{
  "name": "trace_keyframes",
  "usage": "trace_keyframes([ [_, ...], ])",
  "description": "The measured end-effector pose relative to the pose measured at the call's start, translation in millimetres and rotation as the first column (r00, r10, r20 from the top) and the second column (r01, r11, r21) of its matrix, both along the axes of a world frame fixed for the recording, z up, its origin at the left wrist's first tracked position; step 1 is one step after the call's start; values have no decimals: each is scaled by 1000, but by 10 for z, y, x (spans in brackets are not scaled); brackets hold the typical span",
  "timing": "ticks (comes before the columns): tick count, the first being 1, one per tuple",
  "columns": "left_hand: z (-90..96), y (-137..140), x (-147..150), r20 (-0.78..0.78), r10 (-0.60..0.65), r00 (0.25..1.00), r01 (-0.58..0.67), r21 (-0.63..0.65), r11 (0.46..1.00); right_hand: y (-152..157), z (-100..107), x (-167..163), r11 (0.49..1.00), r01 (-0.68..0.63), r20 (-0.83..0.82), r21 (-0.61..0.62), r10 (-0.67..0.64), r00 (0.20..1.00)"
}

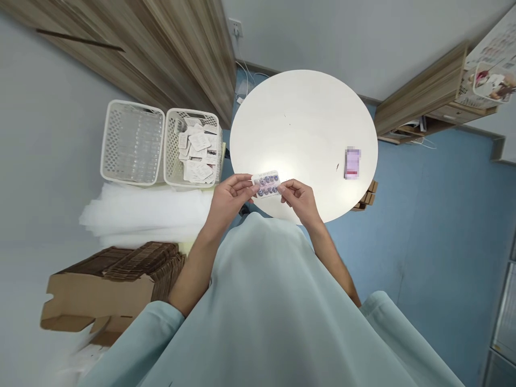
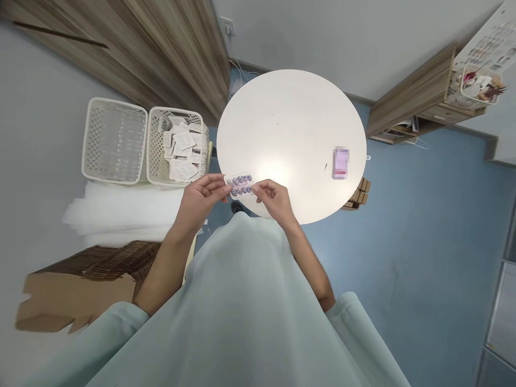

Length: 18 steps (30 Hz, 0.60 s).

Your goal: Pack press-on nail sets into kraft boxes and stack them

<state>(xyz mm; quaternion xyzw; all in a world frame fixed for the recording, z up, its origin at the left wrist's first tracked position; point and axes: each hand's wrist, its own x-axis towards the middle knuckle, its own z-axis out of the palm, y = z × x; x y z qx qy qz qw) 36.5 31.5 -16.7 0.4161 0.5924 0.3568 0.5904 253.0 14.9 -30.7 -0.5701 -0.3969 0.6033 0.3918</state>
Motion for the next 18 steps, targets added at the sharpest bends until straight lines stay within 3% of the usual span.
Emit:
trace_keyframes([
  [4,-532,59,23,-119,-12,993,13,10,1000,97,-585,11,999,-41,91,-22,43,995],
  [6,-875,82,26,-205,-65,977,61,-28,998,131,-934,-30,990,-93,192,-102,111,975],
  [10,-1437,98,9,-467,-208,860,152,-155,976,137,-1457,-168,939,-189,385,-287,294,875],
  [15,-1740,114,-134,-573,-359,736,241,-274,931,136,-1650,-272,849,-215,498,-483,469,730],
  [18,-1769,111,-302,-576,-364,732,237,-286,929,142,-1614,-284,833,-204,536,-515,499,681],
])
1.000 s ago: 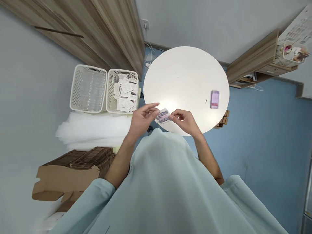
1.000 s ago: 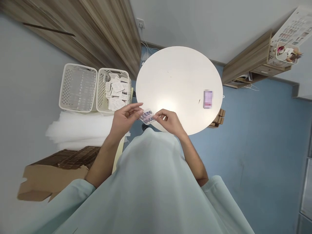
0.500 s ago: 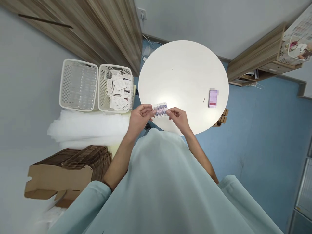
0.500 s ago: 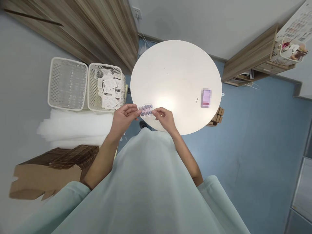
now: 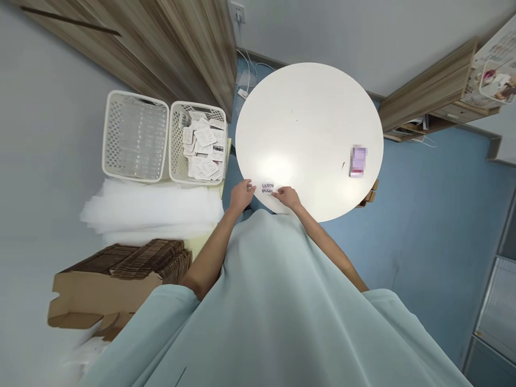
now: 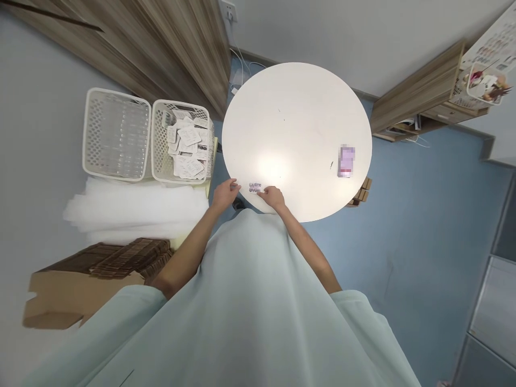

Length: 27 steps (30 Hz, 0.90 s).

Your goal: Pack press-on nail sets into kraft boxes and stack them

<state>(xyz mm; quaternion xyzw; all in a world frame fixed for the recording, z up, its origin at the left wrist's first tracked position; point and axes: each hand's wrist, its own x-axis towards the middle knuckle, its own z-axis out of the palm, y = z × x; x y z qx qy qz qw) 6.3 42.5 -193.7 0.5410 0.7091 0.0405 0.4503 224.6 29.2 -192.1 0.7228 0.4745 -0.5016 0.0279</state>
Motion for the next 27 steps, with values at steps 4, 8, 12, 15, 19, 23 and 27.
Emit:
trace_keyframes([
  [4,90,-56,-288,67,22,998,-24,29,999,-28,154,-44,998,10,-14,58,-9,1000],
  [8,255,-118,-639,121,86,989,-95,73,993,-77,376,-198,987,48,-36,153,-43,998],
  [12,383,-101,-1107,173,163,971,-188,142,972,-111,600,-454,969,72,-70,237,-57,996],
  [15,417,-16,-1547,185,199,962,-239,227,944,-128,749,-666,963,88,-70,253,-72,995],
  [19,359,186,-2208,111,238,965,-262,352,899,-161,916,-919,960,95,-79,265,-76,994],
  [23,226,431,-2803,-63,295,953,-241,431,870,-216,1031,-1123,954,116,-95,276,-93,991],
  [27,102,635,-3128,-187,278,942,-187,392,900,-286,1099,-1264,951,134,-97,278,-111,989],
])
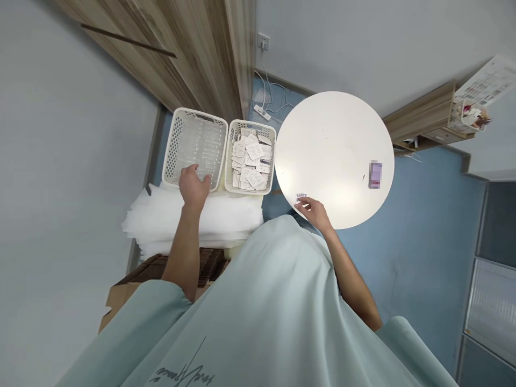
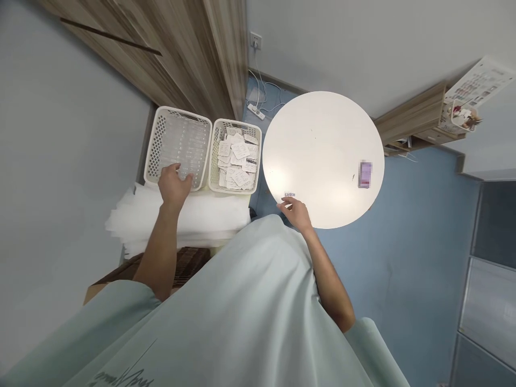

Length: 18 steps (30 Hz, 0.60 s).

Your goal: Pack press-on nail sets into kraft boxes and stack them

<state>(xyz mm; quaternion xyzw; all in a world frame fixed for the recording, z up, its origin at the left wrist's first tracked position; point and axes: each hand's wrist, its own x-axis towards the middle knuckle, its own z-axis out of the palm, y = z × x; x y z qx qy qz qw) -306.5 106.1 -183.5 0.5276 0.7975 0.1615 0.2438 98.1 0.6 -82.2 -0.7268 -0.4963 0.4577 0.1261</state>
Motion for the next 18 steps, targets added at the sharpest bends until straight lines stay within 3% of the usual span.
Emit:
trace_keyframes([
  [4,-100,145,-50,-12,-24,1000,23,-77,997,-63,41,-70,1000,16,35,-23,-16,999],
  [10,-209,279,59,-3,42,999,-42,-52,998,-126,91,-106,999,45,77,-23,-44,996],
  [18,-178,375,216,-122,65,990,-78,-108,991,-190,75,-136,998,44,71,-33,-42,997],
])
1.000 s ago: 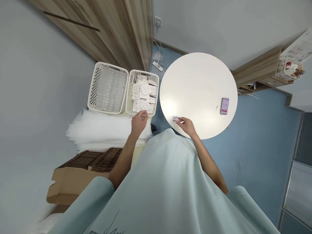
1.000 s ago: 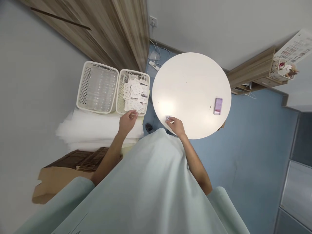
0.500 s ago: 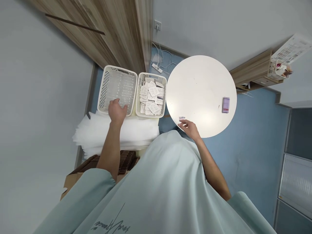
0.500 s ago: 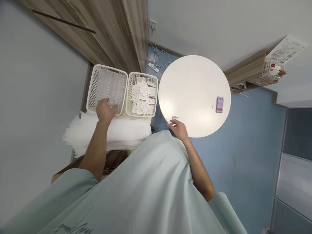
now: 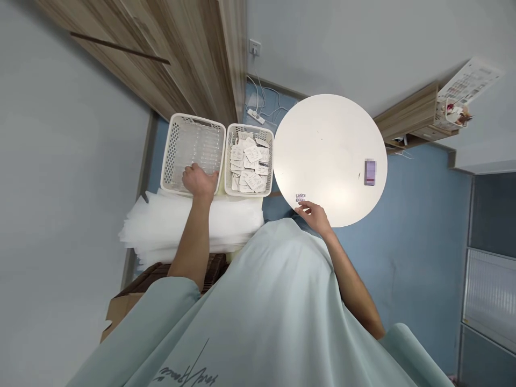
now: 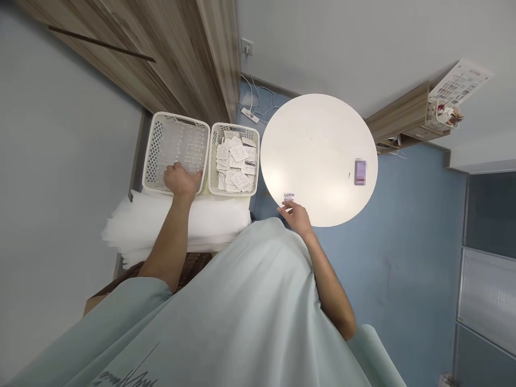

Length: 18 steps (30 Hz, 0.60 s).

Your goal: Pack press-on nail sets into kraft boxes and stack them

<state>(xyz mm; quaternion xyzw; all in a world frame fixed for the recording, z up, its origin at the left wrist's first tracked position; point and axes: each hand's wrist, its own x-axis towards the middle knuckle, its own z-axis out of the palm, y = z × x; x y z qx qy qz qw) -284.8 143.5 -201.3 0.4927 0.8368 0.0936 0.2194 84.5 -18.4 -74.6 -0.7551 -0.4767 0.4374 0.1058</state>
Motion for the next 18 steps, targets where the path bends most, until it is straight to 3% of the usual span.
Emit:
trace_keyframes([
  [9,126,38,59,-69,48,996,-51,-34,998,-8,-29,133,999,-7,-16,33,7,1000],
  [18,399,-36,53,-106,127,986,-127,11,992,14,-48,300,997,-28,-64,76,33,997],
])
